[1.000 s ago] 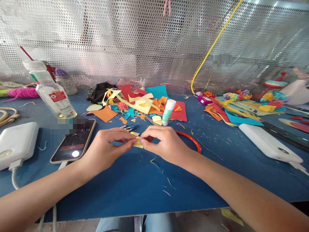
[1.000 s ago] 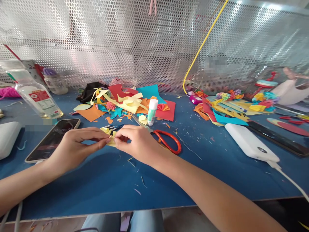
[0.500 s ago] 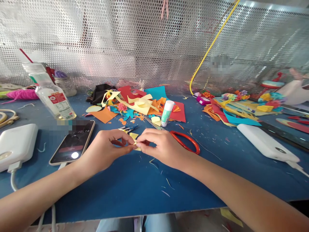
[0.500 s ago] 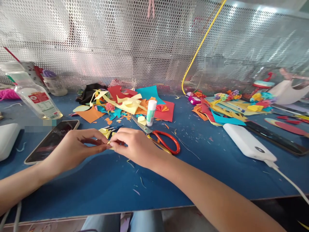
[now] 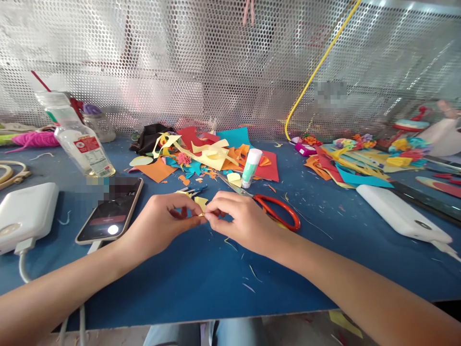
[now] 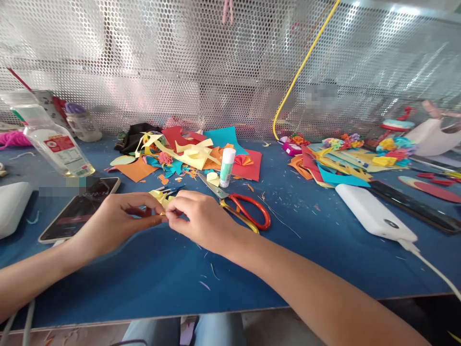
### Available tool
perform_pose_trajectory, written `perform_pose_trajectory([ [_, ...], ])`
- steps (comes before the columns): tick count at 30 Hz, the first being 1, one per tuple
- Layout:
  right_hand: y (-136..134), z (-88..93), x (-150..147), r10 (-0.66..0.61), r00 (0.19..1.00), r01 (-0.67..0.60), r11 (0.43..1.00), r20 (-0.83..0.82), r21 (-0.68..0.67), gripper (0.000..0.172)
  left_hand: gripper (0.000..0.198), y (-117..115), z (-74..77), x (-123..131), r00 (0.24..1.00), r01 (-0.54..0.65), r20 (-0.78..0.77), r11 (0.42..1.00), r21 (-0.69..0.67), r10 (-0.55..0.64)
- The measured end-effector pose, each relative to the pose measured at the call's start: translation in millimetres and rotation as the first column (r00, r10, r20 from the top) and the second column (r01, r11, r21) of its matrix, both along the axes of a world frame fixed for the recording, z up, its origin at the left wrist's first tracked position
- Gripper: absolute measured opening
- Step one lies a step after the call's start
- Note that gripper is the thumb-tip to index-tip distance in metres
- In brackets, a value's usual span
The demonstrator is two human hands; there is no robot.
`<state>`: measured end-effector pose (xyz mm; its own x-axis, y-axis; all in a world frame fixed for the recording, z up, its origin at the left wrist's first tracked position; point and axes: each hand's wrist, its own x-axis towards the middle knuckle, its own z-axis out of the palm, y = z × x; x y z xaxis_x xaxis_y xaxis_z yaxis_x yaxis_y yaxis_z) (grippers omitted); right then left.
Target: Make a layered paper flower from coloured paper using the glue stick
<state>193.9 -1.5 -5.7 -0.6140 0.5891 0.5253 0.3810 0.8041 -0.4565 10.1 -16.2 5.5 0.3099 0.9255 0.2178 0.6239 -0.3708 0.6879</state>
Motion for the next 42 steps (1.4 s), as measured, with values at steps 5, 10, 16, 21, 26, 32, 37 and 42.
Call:
perform_pose_trajectory([
  [5, -3, -0.3, -2, 0.01, 1.0, -0.012, 0.997, 0.026, 0.081, 0.012, 0.015, -1, -0.1, -1, 0.997, -0.048, -0.057, 0.999, -0.025, 0.047],
  [10, -4, -0.4, -1, -0.053, 0.999, 0.053, 0.997, -0.002, 0.059, 0.006, 0.015, -2, 2.0, 1, 0.999, -0.026, -0.037, 1.0, 0.008, 0.026],
  [16, -3, -1.4, 0, -0.038, 0.999, 0.035, 0.995, 0.036, 0.092, 0.009, 0.017, -2, -0.8, 0, 1.0, 0.012, -0.023, 0.999, 0.03, -0.011],
  [21, -6, -1.9, -3, -0.015, 1.0, 0.014, 0.998, 0.007, 0.064, 0.01, 0.015, -3, -2.7, -1, 0.992, -0.033, -0.12, 0.999, 0.028, 0.036],
  [26, -8, 2.3, -2, -0.03, 0.993, 0.018, 0.995, -0.117, -0.102, 0.008, 0.013, -3, -0.6, -1, 1.0, -0.006, -0.02, 0.998, 0.057, 0.007],
  [32, 7, -2.6, 1, -0.098, 0.954, -0.086, 0.814, -0.282, -0.574, 0.025, 0.011, -2, -0.7, -2, 0.997, 0.044, 0.058, 0.989, 0.141, -0.053],
  [37, 13, -8.2, 0, -0.062, 0.946, -0.189, 0.693, -0.319, -0.696, 0.02, 0.012, -1, 1.8, -2, 0.983, 0.142, 0.103, 0.987, 0.075, -0.15],
  [42, 12, -4.5, 1, -0.125, 0.941, -0.108, 0.769, -0.313, -0.63, 0.014, 0.022, 2, 1.4, -4, 0.983, -0.045, 0.182, 0.994, 0.103, 0.026],
])
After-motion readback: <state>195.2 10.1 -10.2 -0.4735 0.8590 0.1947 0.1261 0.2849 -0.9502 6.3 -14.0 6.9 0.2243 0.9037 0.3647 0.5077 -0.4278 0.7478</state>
